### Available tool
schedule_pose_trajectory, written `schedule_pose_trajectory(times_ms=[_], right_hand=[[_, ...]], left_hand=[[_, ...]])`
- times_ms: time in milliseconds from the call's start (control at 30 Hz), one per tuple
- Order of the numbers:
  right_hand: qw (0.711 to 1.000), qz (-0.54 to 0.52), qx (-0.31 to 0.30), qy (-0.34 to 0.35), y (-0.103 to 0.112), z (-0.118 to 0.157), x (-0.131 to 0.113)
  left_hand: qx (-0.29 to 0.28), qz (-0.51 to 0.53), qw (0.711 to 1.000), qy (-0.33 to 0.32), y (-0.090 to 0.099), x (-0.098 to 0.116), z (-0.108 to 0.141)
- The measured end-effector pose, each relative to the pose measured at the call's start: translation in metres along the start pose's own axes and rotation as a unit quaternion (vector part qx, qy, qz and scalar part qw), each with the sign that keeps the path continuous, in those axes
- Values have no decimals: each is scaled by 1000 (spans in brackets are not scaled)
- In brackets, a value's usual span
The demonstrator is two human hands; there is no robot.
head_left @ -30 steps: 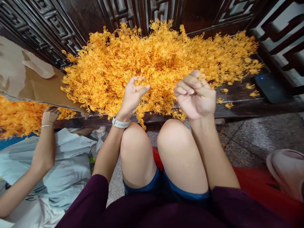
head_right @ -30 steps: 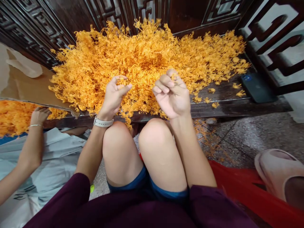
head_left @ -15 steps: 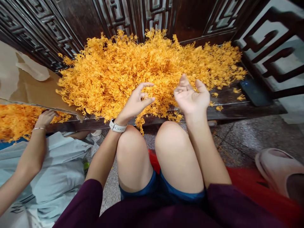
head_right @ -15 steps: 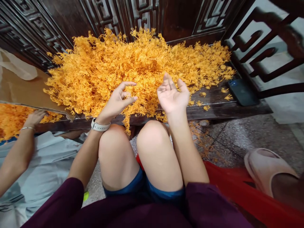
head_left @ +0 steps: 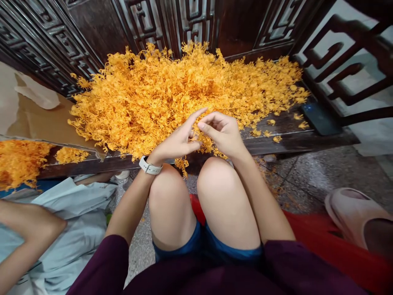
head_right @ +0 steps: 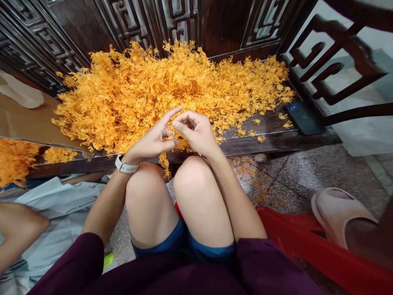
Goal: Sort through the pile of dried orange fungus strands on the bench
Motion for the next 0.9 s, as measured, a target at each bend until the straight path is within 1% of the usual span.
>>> schedule_pose_trajectory(times_ms=[100, 167, 233, 300, 433, 500, 533, 567, 600, 633, 700, 733, 767, 800, 833, 867, 900], right_hand=[[999, -21, 47, 16, 6, 1, 3], [996, -63, 60, 2, 7, 2, 5], [991, -120, 54, -27, 5, 3, 5], [982, -176, 35, -63, -1, 4, 3], [954, -278, -15, -112, -14, 5, 0], [941, -319, -30, -108, -15, 4, -1], [936, -338, -31, -91, -12, 3, -2], [931, -357, -28, -63, -7, 3, -3], [927, -374, -24, -27, 0, 3, -6], [923, -385, -23, 11, 8, 4, -9], [925, -372, -46, 59, 23, 9, -19], [935, -340, -75, 63, 28, 12, -24], [949, -288, -118, 48, 30, 15, -30], [960, -221, -172, 17, 30, 19, -35], [962, -146, -229, -22, 29, 21, -38], [955, -77, -280, -59, 27, 24, -39], [946, -33, -311, -81, 26, 24, -40]], left_hand=[[14, 7, 999, 38, 1, 2, 2], [38, -3, 999, 30, 3, 4, 0], [50, -17, 998, -15, 5, 7, -2], [42, -19, 997, -56, 6, 9, -5], [31, 11, 996, -80, 4, 8, -10], [30, 33, 995, -87, 4, 7, -10], [46, 59, 993, -90, 5, 6, -9], [78, 98, 988, -91, 8, 4, -8], [121, 149, 977, -88, 13, 2, -7], [168, 204, 961, -78, 18, 0, -5], [247, 289, 924, -40, 27, -6, -1], [270, 308, 912, -17, 30, -9, 1], [286, 313, 906, 2, 32, -11, 1], [299, 311, 902, 16, 34, -12, 2], [307, 306, 901, 23, 34, -12, 2], [312, 299, 901, 28, 33, -12, 2], [315, 293, 902, 33, 32, -12, 2]])
Point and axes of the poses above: each hand's wrist, its own z-axis away from the middle knuckle, its own y-axis out of the back of the hand, x = y × z, the point moved 2 cm from there along -z, towards the middle knuckle, and after that the axes turned 5 degrees about -z, right-handed, at the moved point
